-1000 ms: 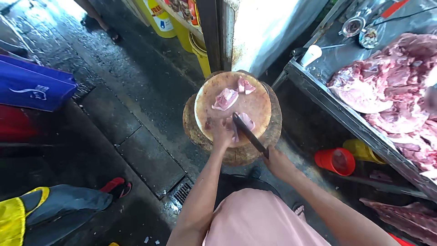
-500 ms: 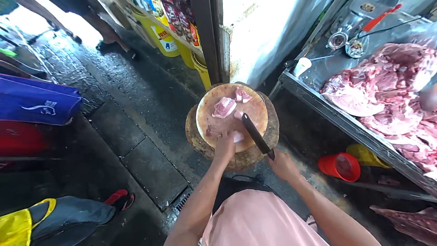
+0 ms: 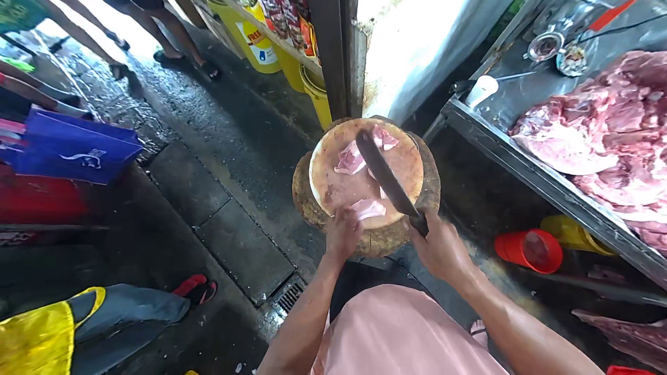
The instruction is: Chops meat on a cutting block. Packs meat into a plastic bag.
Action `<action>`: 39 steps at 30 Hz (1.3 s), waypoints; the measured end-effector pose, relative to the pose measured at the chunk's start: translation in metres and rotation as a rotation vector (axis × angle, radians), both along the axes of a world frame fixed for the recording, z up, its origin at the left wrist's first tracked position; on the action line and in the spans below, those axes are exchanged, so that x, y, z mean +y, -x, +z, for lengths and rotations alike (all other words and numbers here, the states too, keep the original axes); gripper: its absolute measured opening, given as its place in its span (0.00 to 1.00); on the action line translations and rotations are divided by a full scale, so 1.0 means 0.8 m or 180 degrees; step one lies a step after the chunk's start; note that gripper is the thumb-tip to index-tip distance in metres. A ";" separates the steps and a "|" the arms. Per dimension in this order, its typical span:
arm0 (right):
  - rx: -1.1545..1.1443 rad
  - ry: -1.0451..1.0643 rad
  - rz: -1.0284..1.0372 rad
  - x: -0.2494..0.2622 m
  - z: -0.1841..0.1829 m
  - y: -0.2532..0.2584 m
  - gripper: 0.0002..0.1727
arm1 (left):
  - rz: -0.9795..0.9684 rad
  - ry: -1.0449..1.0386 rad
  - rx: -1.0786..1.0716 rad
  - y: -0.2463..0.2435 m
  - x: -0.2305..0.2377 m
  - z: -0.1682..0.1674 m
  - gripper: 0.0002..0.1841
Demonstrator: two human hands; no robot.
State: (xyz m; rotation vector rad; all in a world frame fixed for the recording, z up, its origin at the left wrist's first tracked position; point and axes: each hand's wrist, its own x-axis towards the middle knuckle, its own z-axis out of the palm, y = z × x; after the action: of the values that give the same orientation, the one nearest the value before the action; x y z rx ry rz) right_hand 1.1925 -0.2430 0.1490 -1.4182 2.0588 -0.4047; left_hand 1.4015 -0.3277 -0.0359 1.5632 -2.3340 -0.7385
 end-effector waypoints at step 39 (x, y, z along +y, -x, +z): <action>0.0100 -0.0768 -0.1164 0.030 -0.105 0.045 0.24 | -0.0435 0.0224 -0.0398 0.108 -0.040 -0.009 0.27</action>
State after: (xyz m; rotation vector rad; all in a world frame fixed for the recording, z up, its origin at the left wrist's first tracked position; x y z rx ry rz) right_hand 1.1562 -0.2191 0.0648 -0.9141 2.3077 -0.2687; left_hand 1.3148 -0.3595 -0.0433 1.4718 -2.5486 -0.5956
